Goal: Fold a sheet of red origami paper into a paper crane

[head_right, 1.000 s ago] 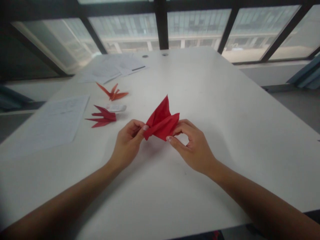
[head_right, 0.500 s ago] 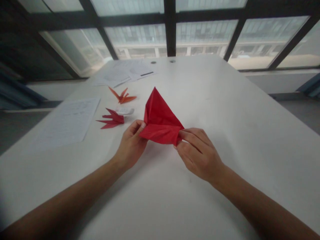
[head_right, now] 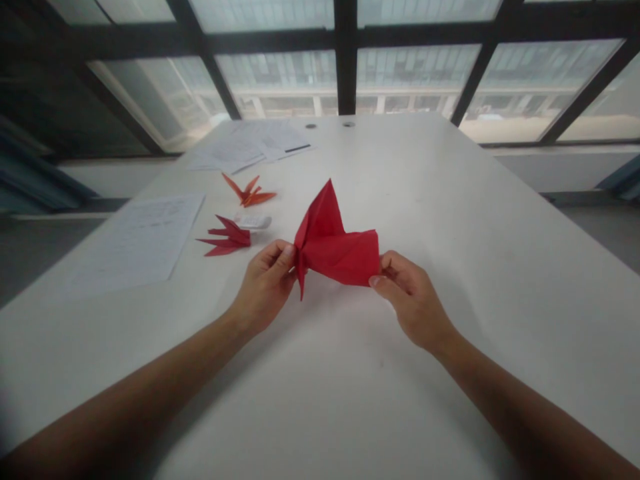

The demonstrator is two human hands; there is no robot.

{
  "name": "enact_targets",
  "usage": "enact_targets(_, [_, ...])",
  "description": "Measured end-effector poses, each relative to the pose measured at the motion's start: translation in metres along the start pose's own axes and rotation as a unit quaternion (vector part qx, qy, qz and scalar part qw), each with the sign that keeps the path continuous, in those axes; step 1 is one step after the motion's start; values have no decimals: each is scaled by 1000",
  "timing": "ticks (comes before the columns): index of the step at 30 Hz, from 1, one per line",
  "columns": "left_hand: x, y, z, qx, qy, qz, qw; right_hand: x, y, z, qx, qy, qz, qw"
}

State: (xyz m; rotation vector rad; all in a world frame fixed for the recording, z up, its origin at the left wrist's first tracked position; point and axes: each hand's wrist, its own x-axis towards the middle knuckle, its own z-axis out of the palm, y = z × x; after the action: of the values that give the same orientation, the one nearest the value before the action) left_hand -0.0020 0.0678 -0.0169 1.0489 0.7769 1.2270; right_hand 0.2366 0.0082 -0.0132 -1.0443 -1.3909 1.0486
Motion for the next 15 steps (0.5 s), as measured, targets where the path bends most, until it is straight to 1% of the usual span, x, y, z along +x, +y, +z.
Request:
enact_targets(2, [-1, 1, 0, 61, -3, 18, 998, 3, 4, 0, 56, -5, 23, 998])
enact_targets(4, [-2, 2, 0, 123, -10, 35, 992, 5, 7, 0, 91, -4, 36, 995])
enact_targets(7, [-5, 1, 3, 154, -29, 53, 986, 4, 7, 2, 96, -12, 55, 994])
enact_targets(11, [-10, -2, 5, 165, -83, 59, 981, -2, 5, 2, 96, -13, 75, 992])
enact_targets(13, [-13, -4, 4, 204, -107, 81, 970, -5, 5, 2, 107, -11, 75, 991])
enact_targets(15, [-16, -6, 2, 254, -111, 120, 953, -8, 4, 0, 112, -12, 69, 991])
